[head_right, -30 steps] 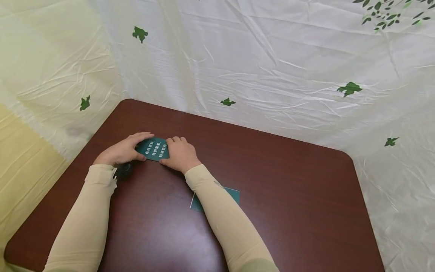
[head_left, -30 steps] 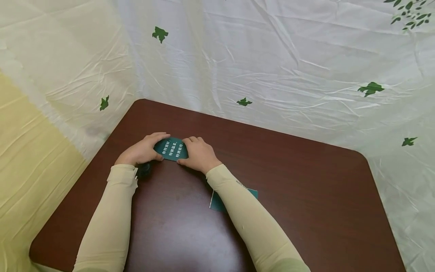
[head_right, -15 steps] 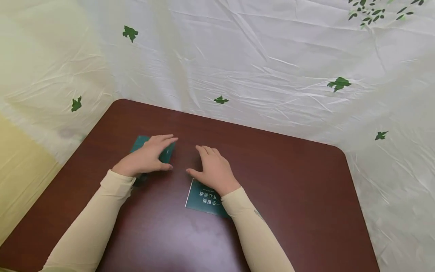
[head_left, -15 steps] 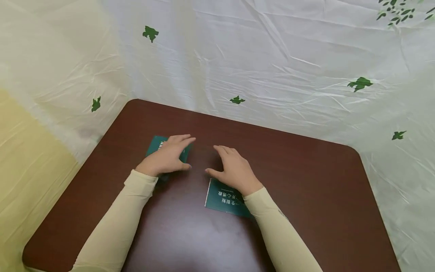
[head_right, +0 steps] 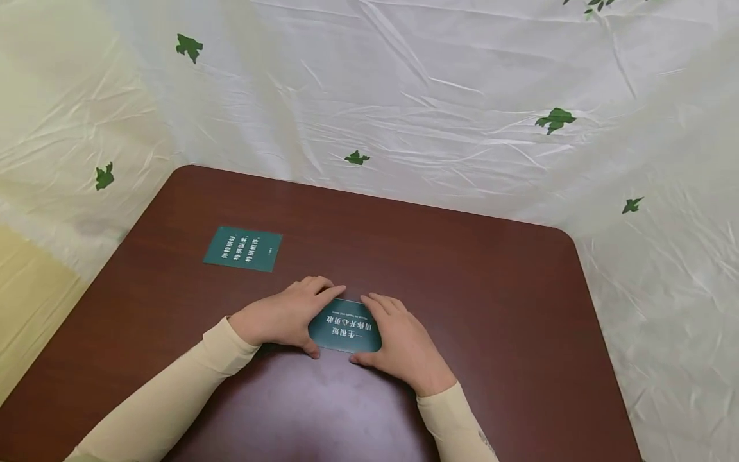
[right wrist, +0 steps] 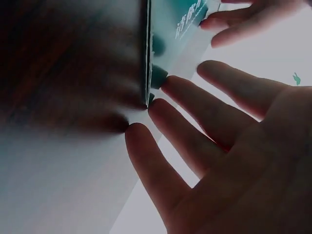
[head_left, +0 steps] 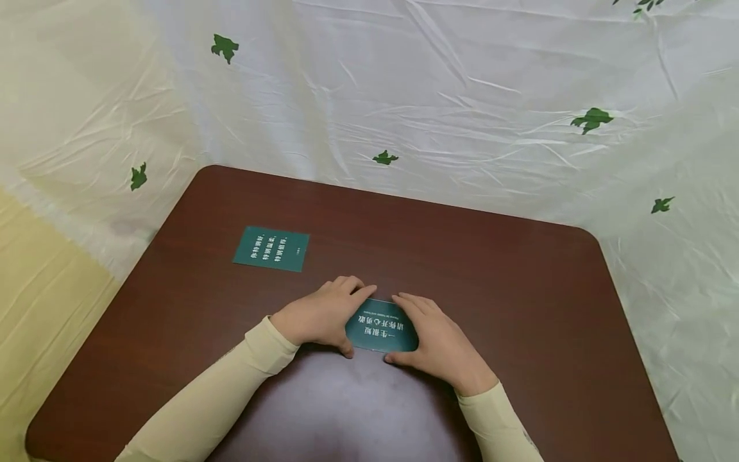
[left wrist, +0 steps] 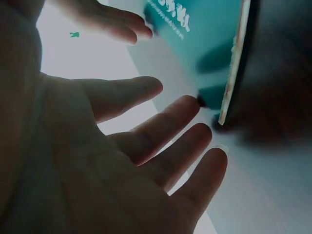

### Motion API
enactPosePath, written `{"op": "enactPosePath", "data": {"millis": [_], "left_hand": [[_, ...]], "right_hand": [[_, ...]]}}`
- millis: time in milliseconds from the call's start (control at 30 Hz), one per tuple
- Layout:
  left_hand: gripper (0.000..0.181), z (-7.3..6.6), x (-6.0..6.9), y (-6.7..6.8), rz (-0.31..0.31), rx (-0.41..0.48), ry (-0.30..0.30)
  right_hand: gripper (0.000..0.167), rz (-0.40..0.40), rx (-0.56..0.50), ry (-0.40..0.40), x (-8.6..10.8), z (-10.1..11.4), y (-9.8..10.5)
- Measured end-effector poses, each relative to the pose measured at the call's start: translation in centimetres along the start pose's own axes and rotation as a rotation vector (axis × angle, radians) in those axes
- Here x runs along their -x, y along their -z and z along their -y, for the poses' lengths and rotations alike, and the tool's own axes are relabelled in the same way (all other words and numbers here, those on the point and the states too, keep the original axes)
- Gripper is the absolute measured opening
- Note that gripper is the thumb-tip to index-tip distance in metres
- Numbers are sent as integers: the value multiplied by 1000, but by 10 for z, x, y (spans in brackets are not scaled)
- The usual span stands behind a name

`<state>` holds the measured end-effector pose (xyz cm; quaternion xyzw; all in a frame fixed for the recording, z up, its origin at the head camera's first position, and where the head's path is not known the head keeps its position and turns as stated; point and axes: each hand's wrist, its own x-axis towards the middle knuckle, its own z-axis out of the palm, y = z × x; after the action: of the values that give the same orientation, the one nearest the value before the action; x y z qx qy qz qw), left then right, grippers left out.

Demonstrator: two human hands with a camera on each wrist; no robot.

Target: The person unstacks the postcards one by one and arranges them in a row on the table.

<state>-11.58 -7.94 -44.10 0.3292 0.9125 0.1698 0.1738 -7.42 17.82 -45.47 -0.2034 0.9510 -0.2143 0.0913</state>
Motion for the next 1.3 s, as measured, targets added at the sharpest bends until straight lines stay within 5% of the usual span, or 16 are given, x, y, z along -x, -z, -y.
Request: {"op": "enactPosePath", "data": {"millis": [633,1300], "left_hand": [[95,-3,4,2,-7,-82,-25],[95,6,1,13,42,4,-1]], "right_hand": [[90,-30,36,21,2,0,0],[87,-47,2,55,-5,1,4]]}}
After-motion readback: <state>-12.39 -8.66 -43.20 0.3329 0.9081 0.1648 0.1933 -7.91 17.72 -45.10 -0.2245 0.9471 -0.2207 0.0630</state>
